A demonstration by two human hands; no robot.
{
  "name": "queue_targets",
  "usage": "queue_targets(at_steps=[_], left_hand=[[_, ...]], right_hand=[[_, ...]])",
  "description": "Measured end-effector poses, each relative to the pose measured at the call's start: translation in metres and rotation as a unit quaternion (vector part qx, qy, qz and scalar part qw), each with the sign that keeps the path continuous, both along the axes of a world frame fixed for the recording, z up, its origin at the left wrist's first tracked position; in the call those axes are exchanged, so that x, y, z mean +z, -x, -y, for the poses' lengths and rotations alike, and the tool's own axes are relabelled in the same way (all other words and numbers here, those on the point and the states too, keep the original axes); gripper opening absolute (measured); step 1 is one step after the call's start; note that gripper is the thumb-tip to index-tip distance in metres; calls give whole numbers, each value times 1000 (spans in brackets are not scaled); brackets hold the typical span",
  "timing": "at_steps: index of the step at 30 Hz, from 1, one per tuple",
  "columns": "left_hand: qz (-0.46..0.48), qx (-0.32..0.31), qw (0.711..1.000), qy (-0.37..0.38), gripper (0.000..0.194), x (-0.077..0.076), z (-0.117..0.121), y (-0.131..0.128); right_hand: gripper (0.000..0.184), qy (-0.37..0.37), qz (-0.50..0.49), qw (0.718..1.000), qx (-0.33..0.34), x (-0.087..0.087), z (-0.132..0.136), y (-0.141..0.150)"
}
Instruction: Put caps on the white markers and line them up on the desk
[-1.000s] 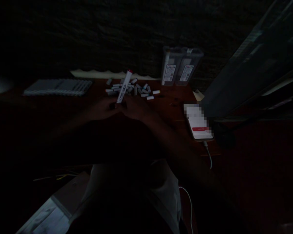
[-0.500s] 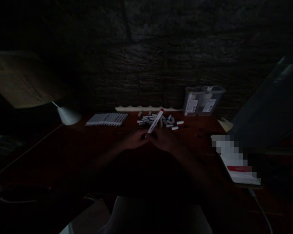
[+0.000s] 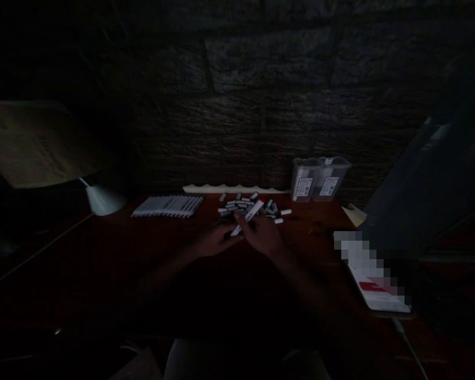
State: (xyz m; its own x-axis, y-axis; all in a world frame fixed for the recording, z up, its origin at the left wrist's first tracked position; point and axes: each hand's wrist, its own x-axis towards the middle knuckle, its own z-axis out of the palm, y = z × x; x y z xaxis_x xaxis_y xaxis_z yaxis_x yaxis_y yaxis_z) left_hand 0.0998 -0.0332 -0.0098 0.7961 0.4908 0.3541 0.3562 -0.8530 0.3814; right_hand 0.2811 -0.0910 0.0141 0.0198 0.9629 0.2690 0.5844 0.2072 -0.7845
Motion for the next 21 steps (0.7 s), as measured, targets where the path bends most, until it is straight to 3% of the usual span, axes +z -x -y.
queue_targets(at_steps=[6,10,21], left_hand=[[-4,51,999,18,28,3,5,0],[6,62,998,29,30,7,10,-3],[-7,40,999,15,34,12,12,-5]], right_hand=[[31,-68,-46,997,-14,-1,-5,-4],[29,-31,-76,996,-38,-3,-7,-6],[57,61,-132,986,-84,8,-6,-12]])
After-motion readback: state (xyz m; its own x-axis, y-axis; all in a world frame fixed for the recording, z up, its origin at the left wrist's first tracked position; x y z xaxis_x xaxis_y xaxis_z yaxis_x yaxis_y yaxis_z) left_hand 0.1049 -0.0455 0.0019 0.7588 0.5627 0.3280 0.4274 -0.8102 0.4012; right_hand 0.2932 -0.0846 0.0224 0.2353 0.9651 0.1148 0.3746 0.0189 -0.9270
